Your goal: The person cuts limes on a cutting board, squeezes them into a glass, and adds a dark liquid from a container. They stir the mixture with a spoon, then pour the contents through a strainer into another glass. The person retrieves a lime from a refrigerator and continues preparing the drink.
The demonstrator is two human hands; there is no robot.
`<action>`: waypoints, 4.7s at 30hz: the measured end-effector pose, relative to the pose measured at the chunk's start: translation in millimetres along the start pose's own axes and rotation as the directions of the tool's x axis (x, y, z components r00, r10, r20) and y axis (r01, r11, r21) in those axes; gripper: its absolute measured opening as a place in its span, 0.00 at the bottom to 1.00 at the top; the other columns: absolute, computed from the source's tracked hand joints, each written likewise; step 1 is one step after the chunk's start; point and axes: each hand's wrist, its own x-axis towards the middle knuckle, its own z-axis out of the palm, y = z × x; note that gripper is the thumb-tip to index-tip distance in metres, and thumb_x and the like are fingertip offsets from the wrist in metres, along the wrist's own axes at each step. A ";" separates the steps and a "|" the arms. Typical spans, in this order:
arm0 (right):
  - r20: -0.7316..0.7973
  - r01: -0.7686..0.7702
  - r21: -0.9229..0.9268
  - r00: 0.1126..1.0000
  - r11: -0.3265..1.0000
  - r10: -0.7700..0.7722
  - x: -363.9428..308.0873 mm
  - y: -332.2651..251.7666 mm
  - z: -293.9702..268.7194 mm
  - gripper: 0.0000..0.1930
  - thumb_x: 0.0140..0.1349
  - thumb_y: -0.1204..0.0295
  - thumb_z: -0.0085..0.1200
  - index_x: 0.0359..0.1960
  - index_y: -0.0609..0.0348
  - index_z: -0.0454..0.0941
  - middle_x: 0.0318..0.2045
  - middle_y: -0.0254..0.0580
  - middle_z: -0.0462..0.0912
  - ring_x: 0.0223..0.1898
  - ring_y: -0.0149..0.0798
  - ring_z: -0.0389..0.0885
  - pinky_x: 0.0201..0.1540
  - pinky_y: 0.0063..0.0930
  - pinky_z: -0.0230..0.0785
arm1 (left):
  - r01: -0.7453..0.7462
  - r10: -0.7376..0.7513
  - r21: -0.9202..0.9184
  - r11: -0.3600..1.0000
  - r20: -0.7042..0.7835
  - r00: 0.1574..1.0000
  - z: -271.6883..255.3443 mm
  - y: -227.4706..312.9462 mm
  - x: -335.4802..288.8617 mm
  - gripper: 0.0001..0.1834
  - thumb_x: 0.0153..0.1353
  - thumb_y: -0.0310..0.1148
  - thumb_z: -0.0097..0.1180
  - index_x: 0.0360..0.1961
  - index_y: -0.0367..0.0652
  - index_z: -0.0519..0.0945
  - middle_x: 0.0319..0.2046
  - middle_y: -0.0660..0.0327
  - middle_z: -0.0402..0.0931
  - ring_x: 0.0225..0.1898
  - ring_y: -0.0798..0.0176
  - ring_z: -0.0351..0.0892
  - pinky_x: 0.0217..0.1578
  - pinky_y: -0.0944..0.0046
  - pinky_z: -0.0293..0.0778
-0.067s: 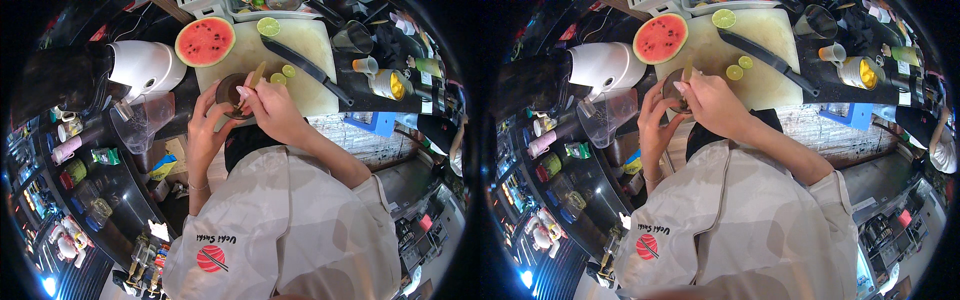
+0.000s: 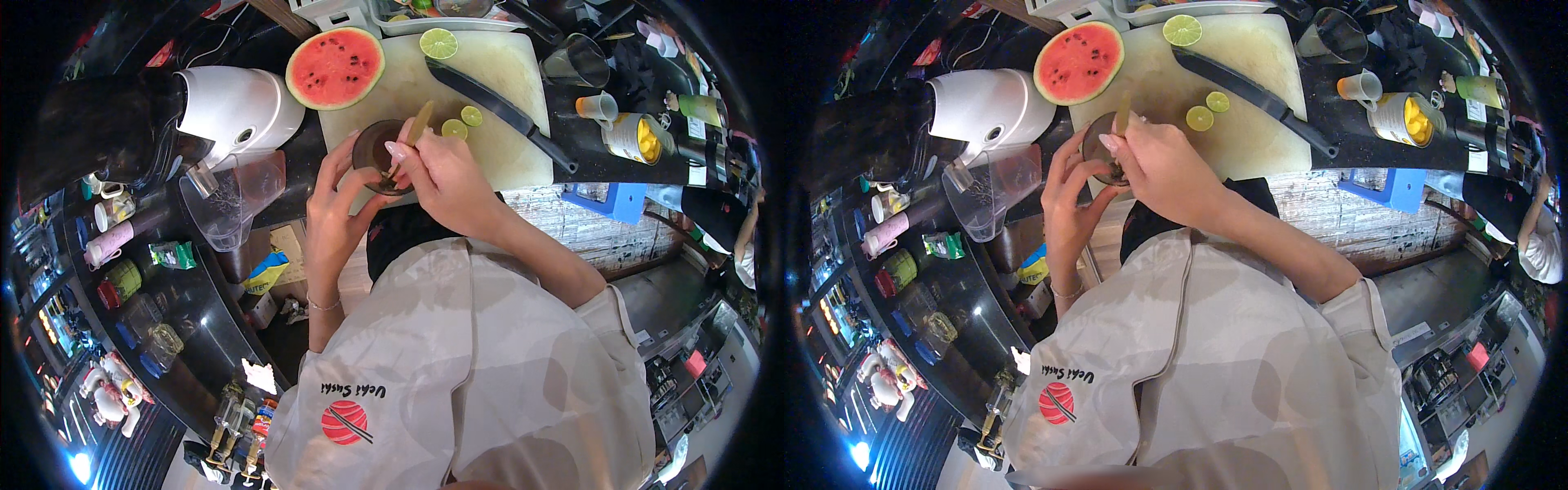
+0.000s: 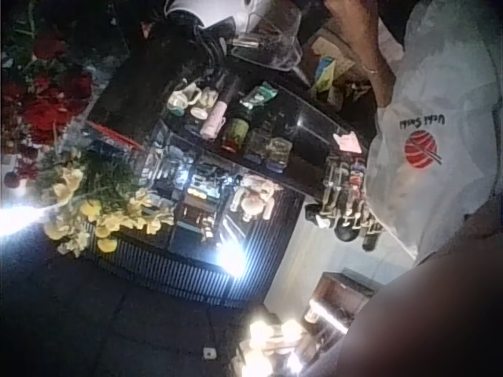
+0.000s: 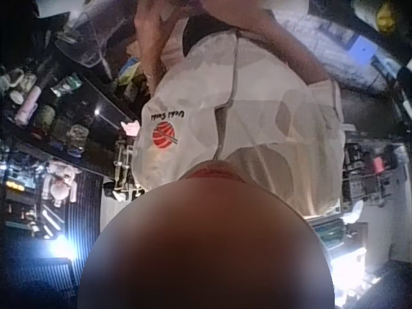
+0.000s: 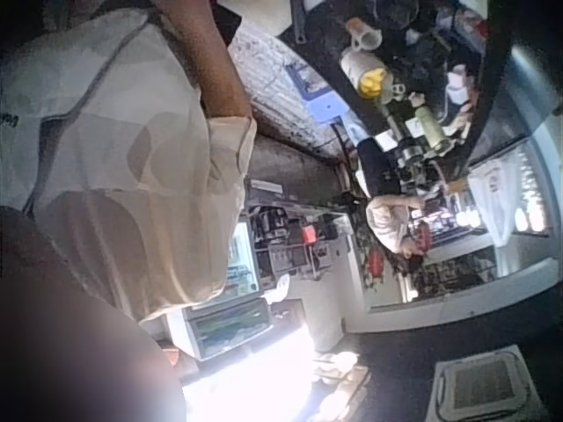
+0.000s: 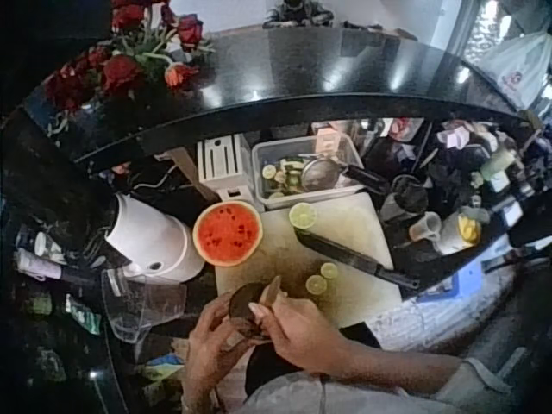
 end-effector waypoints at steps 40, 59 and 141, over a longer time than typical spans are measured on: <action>-0.067 -0.326 0.253 0.933 0.911 0.353 22.1 1.6 -24.6 0.14 0.73 0.65 0.49 0.36 0.65 0.74 0.23 0.40 0.82 0.24 0.27 0.83 0.23 0.19 0.73 | 0.008 -0.018 -0.094 0.995 -0.096 0.995 0.3 -2.3 1.6 0.19 0.45 0.30 0.75 0.38 0.43 0.79 0.63 0.50 0.71 0.61 0.45 0.74 0.57 0.51 0.73; -0.046 -0.250 0.071 0.966 0.966 0.253 9.1 7.4 -21.6 0.11 0.69 0.69 0.56 0.35 0.66 0.82 0.26 0.41 0.84 0.27 0.29 0.81 0.31 0.23 0.70 | -0.164 0.159 0.129 0.978 0.046 0.986 -15.1 -7.2 9.0 0.12 0.44 0.32 0.74 0.32 0.48 0.85 0.66 0.56 0.68 0.67 0.41 0.64 0.63 0.47 0.64; -0.208 -0.205 0.747 0.832 0.632 0.515 15.0 40.7 -61.7 0.13 0.72 0.62 0.52 0.39 0.61 0.75 0.31 0.50 0.87 0.22 0.27 0.78 0.23 0.19 0.69 | -0.344 0.344 0.006 0.939 0.011 0.939 -36.2 16.7 77.8 0.09 0.51 0.30 0.70 0.30 0.41 0.81 0.58 0.57 0.74 0.59 0.47 0.73 0.60 0.51 0.69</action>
